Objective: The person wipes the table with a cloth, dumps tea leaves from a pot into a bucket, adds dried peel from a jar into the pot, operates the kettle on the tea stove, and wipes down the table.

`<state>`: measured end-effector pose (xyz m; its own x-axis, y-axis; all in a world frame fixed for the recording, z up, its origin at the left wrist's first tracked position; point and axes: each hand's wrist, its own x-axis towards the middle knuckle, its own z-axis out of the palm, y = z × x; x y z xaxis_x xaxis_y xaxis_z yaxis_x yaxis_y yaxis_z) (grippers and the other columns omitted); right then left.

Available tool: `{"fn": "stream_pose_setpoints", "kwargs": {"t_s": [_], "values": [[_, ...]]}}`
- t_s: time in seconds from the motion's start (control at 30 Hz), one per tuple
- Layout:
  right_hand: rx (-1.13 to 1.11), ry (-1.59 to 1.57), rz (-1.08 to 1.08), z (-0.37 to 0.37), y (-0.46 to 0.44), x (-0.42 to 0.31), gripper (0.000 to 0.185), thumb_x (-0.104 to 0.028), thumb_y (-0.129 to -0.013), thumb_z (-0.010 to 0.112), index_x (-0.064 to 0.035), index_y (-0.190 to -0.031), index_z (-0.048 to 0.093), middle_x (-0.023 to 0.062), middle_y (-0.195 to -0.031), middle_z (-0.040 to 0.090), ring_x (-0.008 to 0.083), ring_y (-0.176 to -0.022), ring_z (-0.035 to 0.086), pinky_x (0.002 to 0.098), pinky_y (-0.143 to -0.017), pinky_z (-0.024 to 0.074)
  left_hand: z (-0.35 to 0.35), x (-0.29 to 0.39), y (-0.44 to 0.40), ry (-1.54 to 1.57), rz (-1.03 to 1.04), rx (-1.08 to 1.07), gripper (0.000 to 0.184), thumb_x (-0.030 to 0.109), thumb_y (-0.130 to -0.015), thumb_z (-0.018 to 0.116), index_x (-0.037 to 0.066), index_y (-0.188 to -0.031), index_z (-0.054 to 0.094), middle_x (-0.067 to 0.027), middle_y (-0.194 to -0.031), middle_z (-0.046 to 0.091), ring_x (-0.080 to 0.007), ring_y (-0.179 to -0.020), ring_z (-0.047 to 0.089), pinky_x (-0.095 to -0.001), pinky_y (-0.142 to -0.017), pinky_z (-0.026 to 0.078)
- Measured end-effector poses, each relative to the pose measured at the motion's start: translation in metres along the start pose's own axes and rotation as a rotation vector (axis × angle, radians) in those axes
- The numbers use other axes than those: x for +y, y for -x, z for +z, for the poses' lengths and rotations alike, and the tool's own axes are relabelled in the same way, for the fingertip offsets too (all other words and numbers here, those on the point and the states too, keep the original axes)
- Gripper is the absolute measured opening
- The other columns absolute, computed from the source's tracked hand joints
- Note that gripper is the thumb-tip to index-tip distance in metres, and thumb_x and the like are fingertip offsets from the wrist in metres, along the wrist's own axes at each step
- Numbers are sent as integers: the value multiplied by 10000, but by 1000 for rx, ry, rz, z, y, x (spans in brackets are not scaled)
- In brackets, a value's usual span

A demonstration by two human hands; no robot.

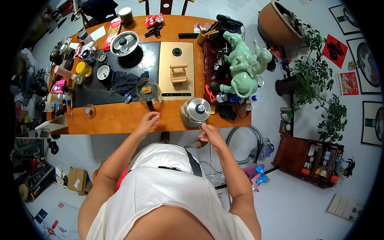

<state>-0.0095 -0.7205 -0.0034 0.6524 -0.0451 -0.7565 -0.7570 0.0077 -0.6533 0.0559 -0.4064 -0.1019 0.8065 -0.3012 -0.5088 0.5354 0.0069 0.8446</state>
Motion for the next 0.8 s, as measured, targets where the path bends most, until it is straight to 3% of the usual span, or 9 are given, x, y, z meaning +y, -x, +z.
{"fn": "stream_pose_setpoints", "kwargs": {"t_s": [0.2,0.33,0.5,0.8], "values": [[1,-24,-103,4,39,-58,376,-432,-970,534,-76,-856,571,21,-806,586,138,-784,662,254,-680,561,-45,-28,31,54,-210,208,222,216,-957,584,60,-1114,597,15,-879,591,-65,-712,550,-209,-643,456],[13,8,-216,11,35,-115,392,-452,-967,528,-68,-914,581,24,-813,603,142,-796,669,248,-681,555,-42,-13,37,114,-223,223,372,237,-955,593,66,-1269,492,-9,-899,594,-81,-704,564,-232,-652,474],[-13,86,-358,18,-13,-182,394,-453,-961,540,-64,-923,583,14,-810,580,137,-762,657,242,-650,529,-12,23,25,289,-229,227,558,260,-945,615,101,-1407,345,-40,-901,598,-109,-713,585,-262,-649,489],[-63,166,-287,39,-158,-258,403,-463,-934,570,-62,-895,560,36,-849,542,214,-713,677,275,-591,560,5,31,6,367,-216,310,540,270,-938,618,130,-1399,373,-45,-908,619,-133,-773,624,-276,-674,506]]}}
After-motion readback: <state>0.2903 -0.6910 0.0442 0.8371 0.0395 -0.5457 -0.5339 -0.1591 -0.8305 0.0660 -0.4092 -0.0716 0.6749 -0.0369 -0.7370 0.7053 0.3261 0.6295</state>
